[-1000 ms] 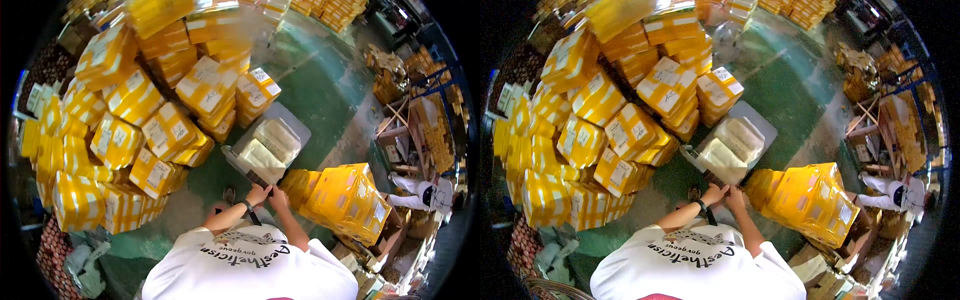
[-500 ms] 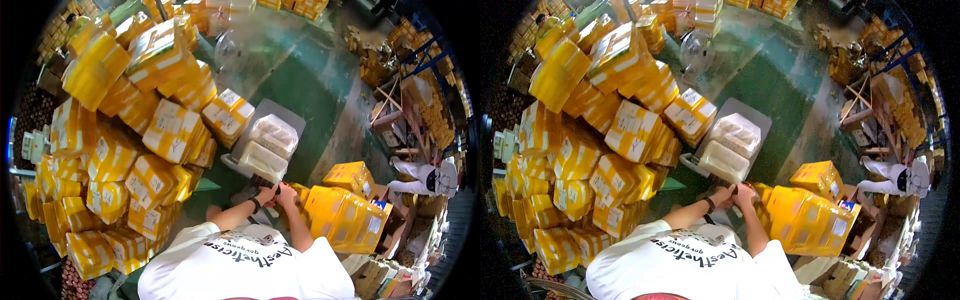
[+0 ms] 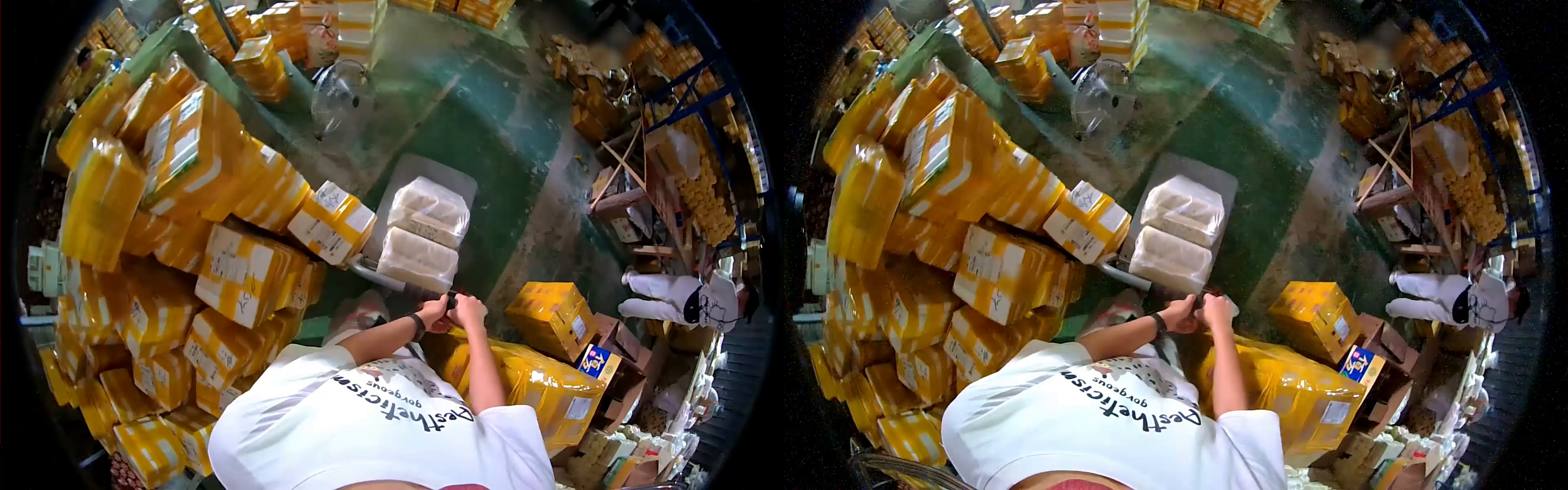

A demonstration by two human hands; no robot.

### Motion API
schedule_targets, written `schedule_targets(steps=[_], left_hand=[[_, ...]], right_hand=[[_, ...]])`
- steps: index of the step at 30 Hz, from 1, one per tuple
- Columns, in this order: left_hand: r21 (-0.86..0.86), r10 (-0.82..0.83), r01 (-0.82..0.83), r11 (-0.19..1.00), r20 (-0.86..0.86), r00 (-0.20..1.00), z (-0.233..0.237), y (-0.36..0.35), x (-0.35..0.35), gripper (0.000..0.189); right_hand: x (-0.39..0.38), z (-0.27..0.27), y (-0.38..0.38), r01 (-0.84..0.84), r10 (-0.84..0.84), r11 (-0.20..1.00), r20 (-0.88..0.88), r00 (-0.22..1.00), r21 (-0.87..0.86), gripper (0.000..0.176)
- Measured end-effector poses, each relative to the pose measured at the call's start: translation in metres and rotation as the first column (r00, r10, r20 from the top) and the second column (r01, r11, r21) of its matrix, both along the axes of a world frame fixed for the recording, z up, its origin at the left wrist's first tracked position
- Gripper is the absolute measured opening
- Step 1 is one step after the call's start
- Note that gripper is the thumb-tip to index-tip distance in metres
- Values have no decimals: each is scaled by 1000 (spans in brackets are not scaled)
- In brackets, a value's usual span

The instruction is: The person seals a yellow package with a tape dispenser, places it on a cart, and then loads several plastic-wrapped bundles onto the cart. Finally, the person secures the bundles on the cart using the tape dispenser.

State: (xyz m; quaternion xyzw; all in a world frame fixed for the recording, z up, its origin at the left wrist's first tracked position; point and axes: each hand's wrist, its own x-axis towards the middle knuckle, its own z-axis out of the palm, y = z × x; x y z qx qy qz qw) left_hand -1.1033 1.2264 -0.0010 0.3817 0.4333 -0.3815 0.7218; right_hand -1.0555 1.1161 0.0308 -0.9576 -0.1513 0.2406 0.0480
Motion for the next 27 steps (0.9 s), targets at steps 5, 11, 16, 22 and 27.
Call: schedule_targets(steps=[5, 11, 16, 22, 27], left_hand=[[-207, -118, 119, 971, 16, 993, 13, 21, 67, 60], [-249, -36, 57, 967, 85, 996, 5, 32, 140, 52], [-242, 78, -60, 968, 65, 995, 6, 49, 195, 52], [-91, 316, -307, 947, 94, 944, -12, 62, 258, 58], [-241, 761, -734, 635, 33, 647, 7, 76, 325, 47]], right_hand=[[67, 6, 10, 21, -24, 997, -40, 999, -71, 31], [153, 0, 19, -52, 57, 989, 28, 998, -135, 25], [226, 0, 30, -94, 98, 986, 24, 995, -137, 25], [308, 4, 52, -183, 188, 978, 52, 981, -96, 22], [379, 1, 69, -314, 311, 942, -40, 950, -116, 26]])
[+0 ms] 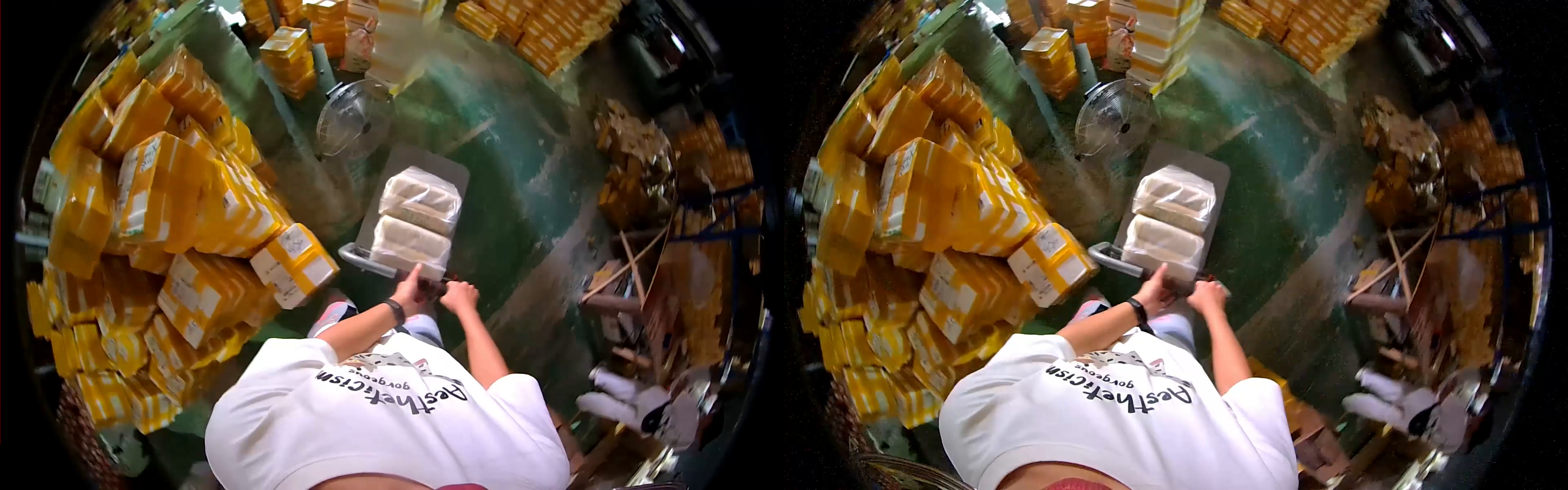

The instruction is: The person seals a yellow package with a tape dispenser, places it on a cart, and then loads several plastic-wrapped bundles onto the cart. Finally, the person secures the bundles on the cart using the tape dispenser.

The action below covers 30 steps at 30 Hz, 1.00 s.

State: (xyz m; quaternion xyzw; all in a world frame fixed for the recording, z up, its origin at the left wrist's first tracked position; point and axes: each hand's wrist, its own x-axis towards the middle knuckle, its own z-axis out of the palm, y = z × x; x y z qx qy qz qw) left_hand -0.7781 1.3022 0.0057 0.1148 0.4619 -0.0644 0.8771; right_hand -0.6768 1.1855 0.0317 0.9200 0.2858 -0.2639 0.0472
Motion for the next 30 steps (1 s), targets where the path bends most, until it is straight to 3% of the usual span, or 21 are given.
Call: schedule_targets(steps=[2, 4, 6, 9, 12, 16, 20, 24, 30], left_hand=[[-34, 311, -314, 949, -85, 947, 30, -2, 36, 37], [106, 494, -483, 869, -159, 855, -36, -6, 66, 32], [236, 679, -639, 732, -173, 714, -36, 3, 82, 22], [522, 838, -707, 477, -26, 545, -20, 28, 93, 22], [429, 861, -791, 437, 57, 506, -23, 48, 90, 16], [516, 831, -747, 419, 113, 545, -33, 63, 108, 13], [686, 887, -628, 366, -54, 458, -36, 78, 135, 11], [792, 886, -494, 360, -124, 447, -49, 78, 135, 12], [848, 859, -290, 444, -309, 409, -45, 80, 133, 15]], right_hand=[[25, 8, 7, -57, 56, 998, -27, 998, -8, 26], [52, -2, 7, -156, 158, 987, -69, 985, 40, 26], [75, -10, 9, -180, 195, 978, -167, 966, 105, 26], [103, -17, 13, -232, 267, 954, -187, 945, 191, 26], [125, -15, 18, -257, 296, 945, -197, 935, 200, 26], [139, -19, 22, -274, 317, 936, -190, 929, 219, 26], [147, -21, 25, -274, 321, 929, -176, 930, 249, 25], [153, -25, 20, -276, 340, 921, -219, 914, 276, 28], [175, -29, 7, -319, 486, 855, -414, 770, 409, 40]])
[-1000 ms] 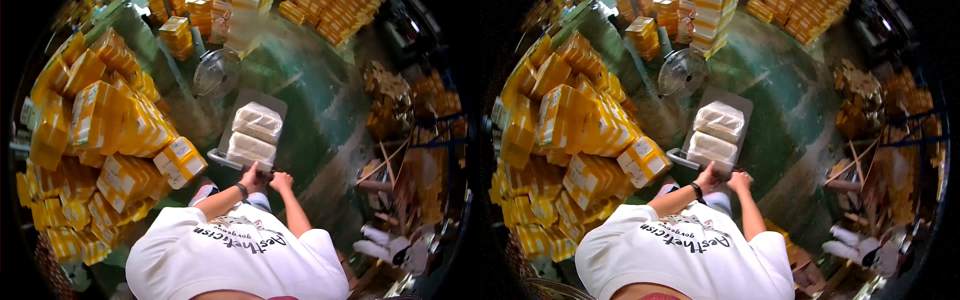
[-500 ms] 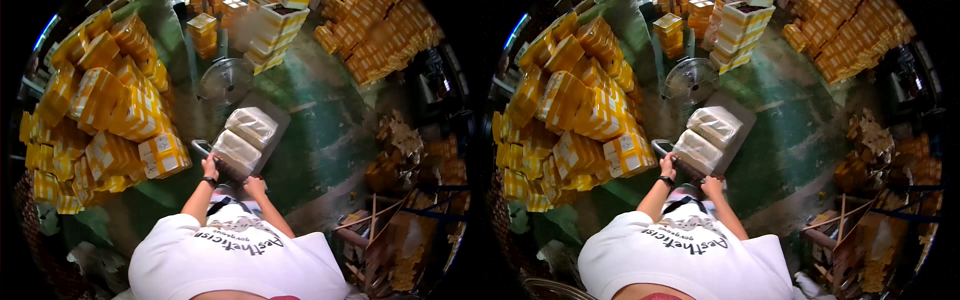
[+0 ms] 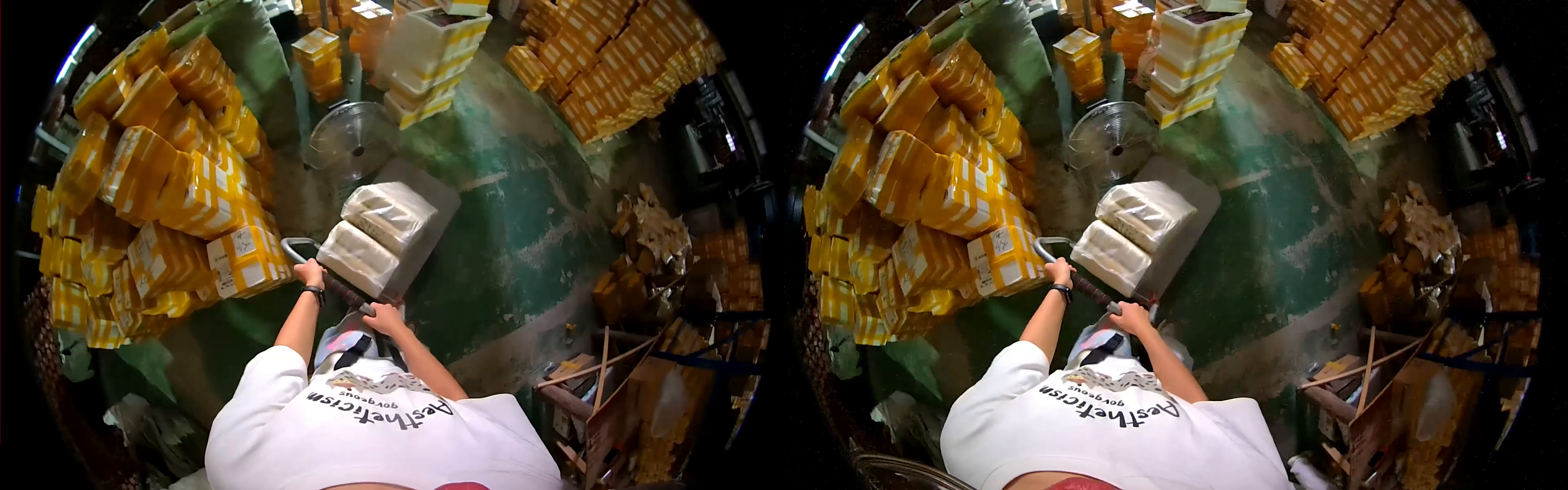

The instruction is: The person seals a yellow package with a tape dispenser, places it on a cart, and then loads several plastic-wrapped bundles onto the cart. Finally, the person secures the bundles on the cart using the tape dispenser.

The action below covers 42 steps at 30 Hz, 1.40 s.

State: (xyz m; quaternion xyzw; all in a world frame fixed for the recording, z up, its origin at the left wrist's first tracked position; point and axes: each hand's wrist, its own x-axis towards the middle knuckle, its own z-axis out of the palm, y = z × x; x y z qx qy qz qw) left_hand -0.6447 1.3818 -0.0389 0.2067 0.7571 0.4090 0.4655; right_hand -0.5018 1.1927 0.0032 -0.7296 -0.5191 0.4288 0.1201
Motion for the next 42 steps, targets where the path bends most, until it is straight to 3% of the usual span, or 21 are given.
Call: schedule_targets(steps=[1, 3, 4, 6, 10, 13, 14, 16, 19, 22, 23, 24, 26, 27, 29, 32, 35, 36, 38, 42], left_hand=[[-15, 9, -10, 1000, -63, 998, 5, 1, 1, 14], [-40, -45, 44, 998, -31, 999, 12, 0, -2, 12], [-47, -68, 66, 997, -40, 997, 17, -2, -5, 12], [2, -97, 98, 995, -108, 989, 12, -4, -10, 17], [29, -144, 146, 989, -55, 988, 7, -2, -24, 16], [14, -147, 148, 989, -30, 989, 6, 2, -34, 16], [-33, -166, 167, 985, 9, 986, 2, 7, -40, 14], [-33, -205, 206, 978, 20, 979, 4, 13, -48, 14], [6, -246, 246, 969, 48, 968, 10, 31, -55, 12], [16, -375, 375, 927, 12, 927, 17, 56, -60, 23], [32, -421, 422, 906, -42, 906, 19, 66, -58, 28], [-4, -454, 454, 891, -57, 889, 26, 76, -57, 32], [73, -522, 558, 826, -273, 808, -43, 99, -58, 36], [34, -572, 592, 805, -214, 791, -22, 109, -50, 39], [89, -626, 663, 743, -255, 737, -16, 127, -33, 38], [143, -725, 807, 573, -371, 581, -30, 154, 0, 38], [61, -775, 895, 442, -476, 415, -23, 162, 46, 37], [-16, -787, 919, 395, -522, 329, 2, 158, 62, 41], [-60, -820, 942, 329, -513, 254, 37, 142, 94, 48], [-54, -841, 989, 135, -534, 85, 39, 102, 147, 67]], right_hand=[[3, -5, 0, -28, 27, 1000, -59, 998, -7, 42], [7, -13, 1, -60, 56, 998, -201, 978, -15, 43], [12, -4, 8, -123, 34, 972, -397, 917, -201, 39], [13, -19, 16, -252, 25, 920, -595, 803, -301, 37], [-8, -35, 20, -373, -23, 837, -706, 708, -401, 27], [-27, -36, 20, -358, -85, 817, -708, 701, -453, 17], [-35, -39, 18, -322, -77, 863, -732, 677, -388, 17], [-55, -39, 18, -223, -257, 828, -701, 666, -515, 14], [-82, -34, 27, -79, -408, 829, -695, 592, -553, 10], [-115, -29, 34, 126, -562, 796, -645, 518, -592, 9], [-129, -30, 38, 240, -577, 811, -665, 475, -533, 9], [-139, -33, 43, 287, -534, 845, -678, 505, -451, 10], [-156, -21, 63, 369, -590, 807, -635, 498, -461, 10], [-162, -27, 70, 404, -598, 799, -657, 460, -445, 10], [-174, -35, 87, 479, -608, 777, -683, 405, -408, 12], [-180, -48, 113, 540, -602, 717, -782, 162, -440, 14], [-174, -38, 133, 682, -619, 633, -769, 160, -368, 14], [-168, -23, 138, 748, -654, 563, -743, 144, -350, 16], [-151, -18, 144, 805, -674, 535, -704, 224, -256, 15], [-113, -26, 147, 890, -737, 438, -618, 274, -128, 14]])
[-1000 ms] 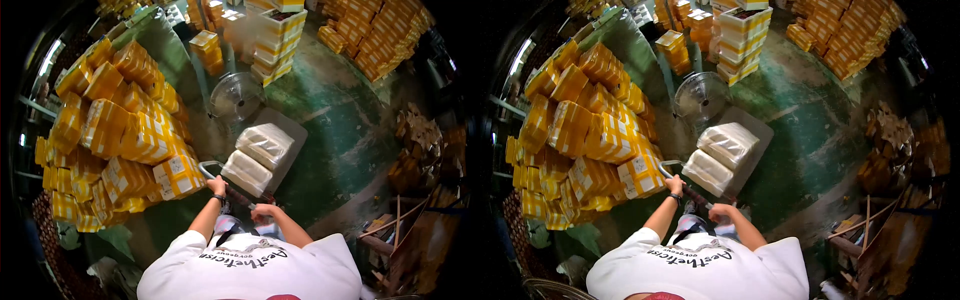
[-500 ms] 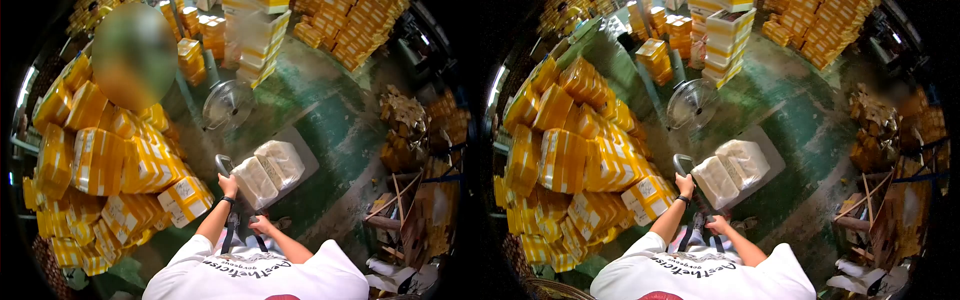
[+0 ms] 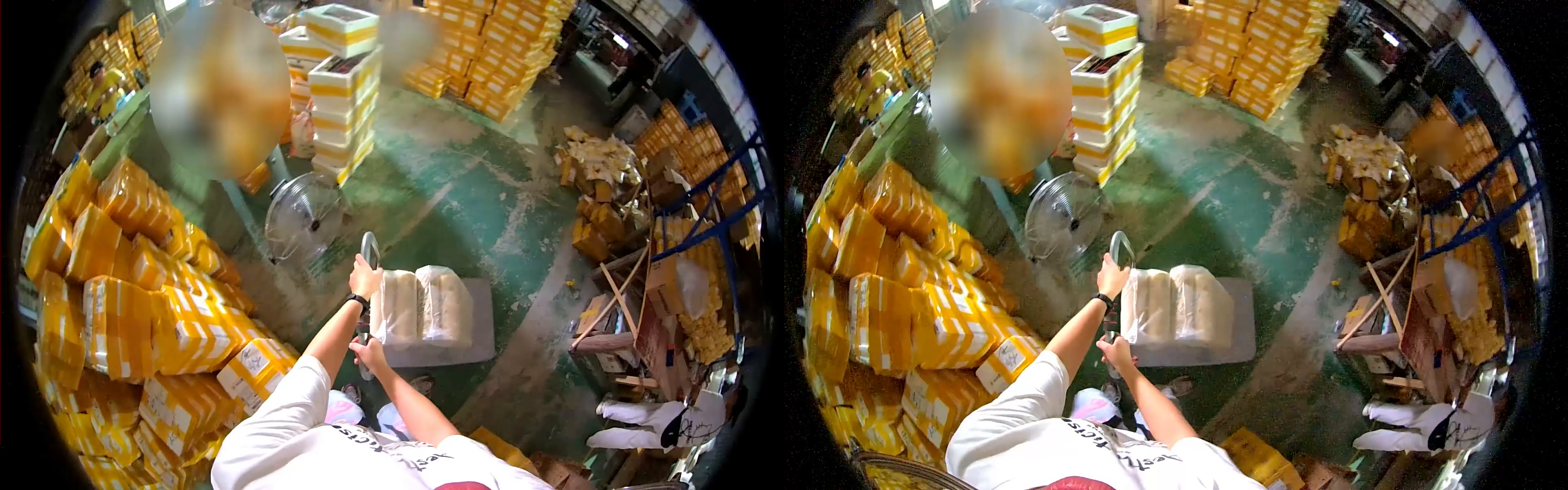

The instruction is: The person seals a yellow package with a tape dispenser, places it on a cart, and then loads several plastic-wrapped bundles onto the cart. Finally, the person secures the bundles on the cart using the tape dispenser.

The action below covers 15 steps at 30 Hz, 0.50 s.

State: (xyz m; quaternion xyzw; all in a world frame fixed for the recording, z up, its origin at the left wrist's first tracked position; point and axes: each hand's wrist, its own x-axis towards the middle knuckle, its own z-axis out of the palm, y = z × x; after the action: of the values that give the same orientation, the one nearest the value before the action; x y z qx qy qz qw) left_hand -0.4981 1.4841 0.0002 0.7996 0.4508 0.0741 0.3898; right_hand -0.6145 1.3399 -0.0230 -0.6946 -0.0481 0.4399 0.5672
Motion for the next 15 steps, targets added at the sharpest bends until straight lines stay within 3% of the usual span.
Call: schedule_targets(steps=[2, 3, 4, 6, 7, 10, 15], left_hand=[[109, -110, 111, 988, -15, 994, 4, -32, 13, 73], [168, -128, 123, 978, 15, 992, 1, -48, 19, 71], [98, -148, 148, 984, -12, 989, 8, -62, 23, 68], [47, -176, 174, 984, 46, 983, -5, -88, 25, 56], [-160, -130, 142, 977, 80, 988, 3, -101, 25, 49], [-144, -141, 129, 981, -76, 987, -2, -146, 50, 39], [13, -217, 220, 975, -122, 969, 11, -223, 92, 35]], right_hand=[[22, -20, -12, -18, 29, 997, 148, 989, -79, 22], [35, -33, -20, -63, 131, 977, 339, 932, -204, 31], [50, 2, -28, -89, 160, 953, 230, 960, -289, 35], [68, -7, -44, -42, 50, 990, 60, 997, -136, 33], [71, -31, -54, 74, -77, 996, 86, 993, 40, 29], [93, -7, -89, 170, -168, 971, -28, 985, 166, 27], [125, -31, -149, 183, -181, 982, -51, 982, 46, 19]])
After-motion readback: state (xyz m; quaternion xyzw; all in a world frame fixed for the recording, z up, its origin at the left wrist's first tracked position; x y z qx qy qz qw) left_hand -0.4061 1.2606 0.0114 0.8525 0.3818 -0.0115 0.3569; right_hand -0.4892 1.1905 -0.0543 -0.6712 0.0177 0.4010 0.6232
